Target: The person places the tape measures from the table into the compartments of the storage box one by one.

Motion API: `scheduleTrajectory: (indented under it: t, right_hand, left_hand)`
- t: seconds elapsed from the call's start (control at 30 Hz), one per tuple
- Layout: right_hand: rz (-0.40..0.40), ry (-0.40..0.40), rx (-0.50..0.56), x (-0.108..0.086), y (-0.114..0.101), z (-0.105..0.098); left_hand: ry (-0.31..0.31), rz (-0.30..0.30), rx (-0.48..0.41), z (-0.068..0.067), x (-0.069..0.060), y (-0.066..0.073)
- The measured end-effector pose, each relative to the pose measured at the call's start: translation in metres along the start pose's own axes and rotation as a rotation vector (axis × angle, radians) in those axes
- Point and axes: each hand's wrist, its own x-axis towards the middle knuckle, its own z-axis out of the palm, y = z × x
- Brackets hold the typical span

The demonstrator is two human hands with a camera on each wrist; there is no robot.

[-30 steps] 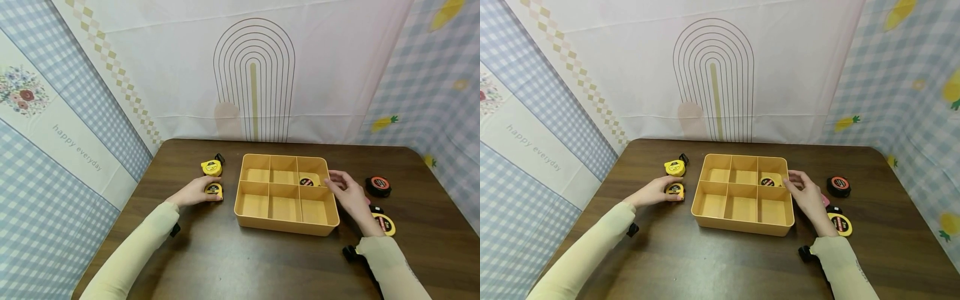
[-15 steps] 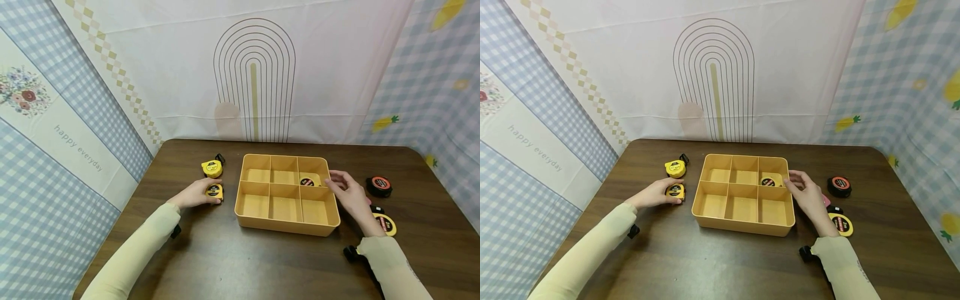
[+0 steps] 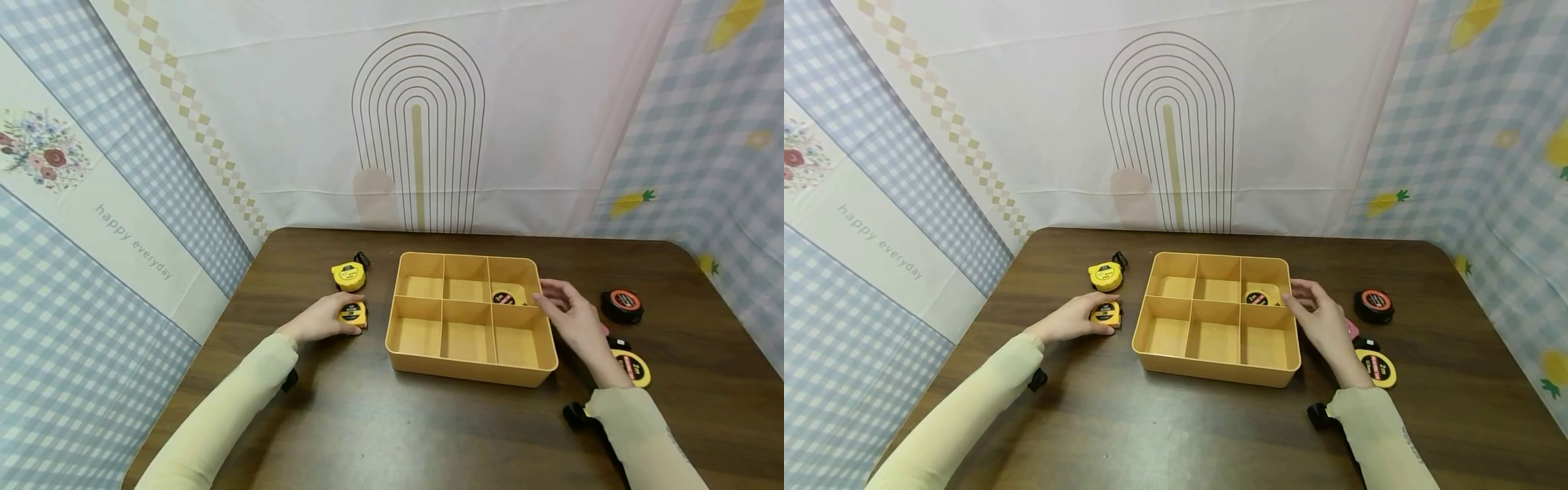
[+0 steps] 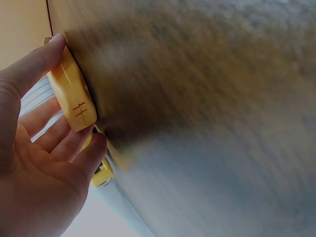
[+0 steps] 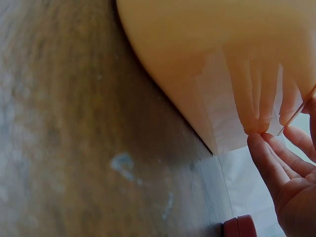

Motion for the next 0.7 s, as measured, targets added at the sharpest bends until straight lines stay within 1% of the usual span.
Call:
scheduleTrajectory:
  t: [0.3,0.5,0.7]
  right_hand:
    - [-0.008,-0.004,0.018,-0.0014,0.0010,-0.0005]
    - [-0.007,-0.005,0.015,-0.0026,0.0009,-0.0012]
    - [-0.011,-0.002,0.008,-0.0003,-0.0010,-0.0003]
  left_hand:
    - [-0.003,-0.009,0.014,0.0017,0.0015,-0.0043]
    - [-0.003,-0.020,0.003,0.0040,0.0017,-0.0069]
    - [0.023,-0.019,-0.009,0.0053,-0.0014,-0.0065]
